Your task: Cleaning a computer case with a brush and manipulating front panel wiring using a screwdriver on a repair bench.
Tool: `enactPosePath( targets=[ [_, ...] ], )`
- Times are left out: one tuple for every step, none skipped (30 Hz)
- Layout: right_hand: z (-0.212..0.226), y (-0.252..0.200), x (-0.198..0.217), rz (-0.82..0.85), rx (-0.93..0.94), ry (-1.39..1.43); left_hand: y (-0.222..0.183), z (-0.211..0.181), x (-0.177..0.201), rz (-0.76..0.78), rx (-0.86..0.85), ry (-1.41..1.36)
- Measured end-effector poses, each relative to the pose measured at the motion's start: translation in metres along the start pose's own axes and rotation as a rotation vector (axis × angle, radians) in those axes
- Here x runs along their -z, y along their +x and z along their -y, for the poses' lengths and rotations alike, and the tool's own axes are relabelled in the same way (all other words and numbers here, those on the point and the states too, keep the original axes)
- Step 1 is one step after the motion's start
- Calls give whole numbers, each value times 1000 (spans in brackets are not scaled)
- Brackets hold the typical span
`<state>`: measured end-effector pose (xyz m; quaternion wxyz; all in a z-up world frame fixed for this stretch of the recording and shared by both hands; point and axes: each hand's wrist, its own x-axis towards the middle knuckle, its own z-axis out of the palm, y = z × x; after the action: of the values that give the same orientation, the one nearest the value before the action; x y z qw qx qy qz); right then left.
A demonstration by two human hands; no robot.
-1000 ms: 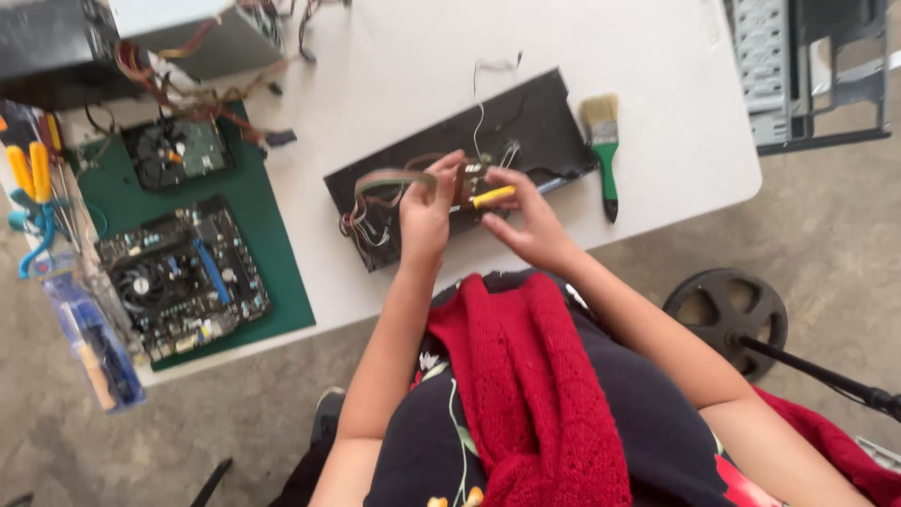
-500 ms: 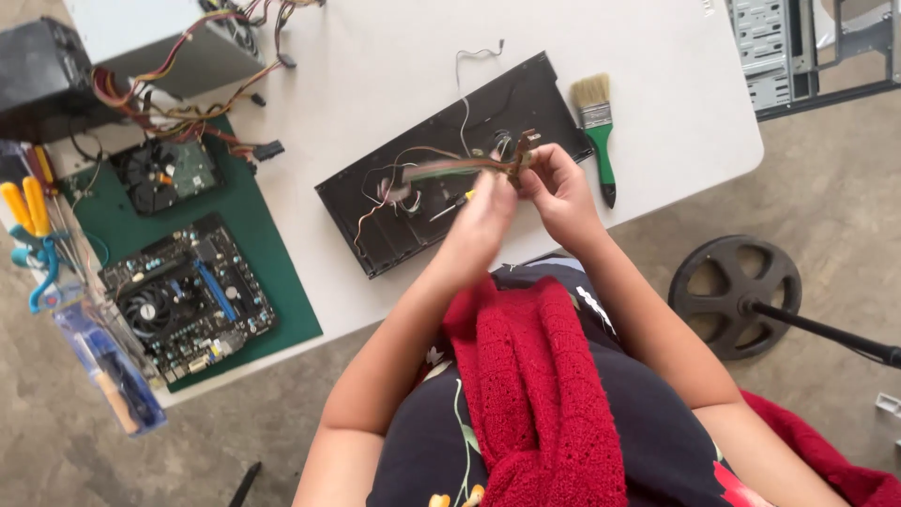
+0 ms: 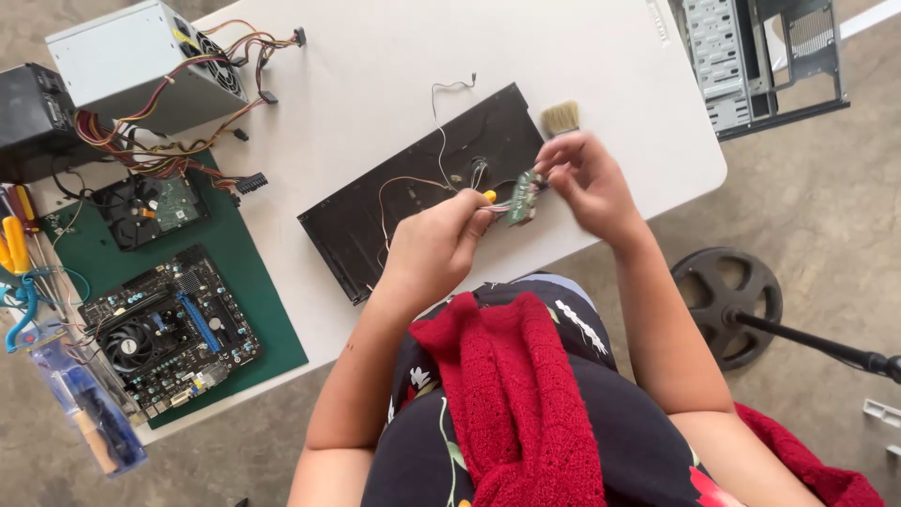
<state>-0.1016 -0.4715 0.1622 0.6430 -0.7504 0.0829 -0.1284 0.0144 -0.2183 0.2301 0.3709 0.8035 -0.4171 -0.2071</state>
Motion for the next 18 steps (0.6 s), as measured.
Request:
enactPosePath(
  targets=[
    [-25, 3, 14, 5, 7, 0, -1, 1, 0, -8, 0, 3],
    [-50, 4, 26, -56, -143, -302, -4, 3, -1, -40, 38, -252],
    [-75, 5, 37, -119, -290, -605, -8, 5, -2, -73, 75, -507],
    [-93, -7, 39, -115, -283, -605, -11, 12, -11, -80, 74, -504],
    [-110, -20, 41, 64, -494, -990, -14, 19, -21, -154, 65, -732],
    [-126, -29, 44, 251, -701, -1375, -15, 26, -30, -230, 50, -961],
    [-151, -45, 38, 249, -690, -1379, -18, 23, -29, -239, 44, -959],
    [-175, -59, 32, 152, -668, -1318, -20, 20, -28, -270, 48, -1047],
    [-200, -72, 27, 57, -644, -1254, -22, 18, -26, -299, 51, -1136],
    [-200, -74, 21, 47, -626, -1259, -24, 19, -28, -308, 33, -1131],
    [-201, -77, 14, -3, -620, -1223, -26, 20, -31, -344, 46, -1127],
    [-201, -82, 9, -44, -617, -1187, -31, 20, -35, -382, 65, -1127],
    [-206, -80, 9, -46, -601, -1193, -33, 23, -37, -394, 53, -1126],
    [-211, -82, 6, -94, -592, -1193, -41, 26, -38, -400, 67, -1138],
    [-216, -84, 3, -143, -582, -1192, -48, 30, -40, -405, 81, -1150],
    [-216, -85, 3, -145, -568, -1193, -55, 35, -36, -415, 71, -1146],
    [-217, -87, 3, -191, -528, -1179, -61, 40, -33, -442, 90, -1077],
    [-217, -94, 1, -233, -493, -1162, -71, 44, -31, -465, 116, -1007]
  ],
)
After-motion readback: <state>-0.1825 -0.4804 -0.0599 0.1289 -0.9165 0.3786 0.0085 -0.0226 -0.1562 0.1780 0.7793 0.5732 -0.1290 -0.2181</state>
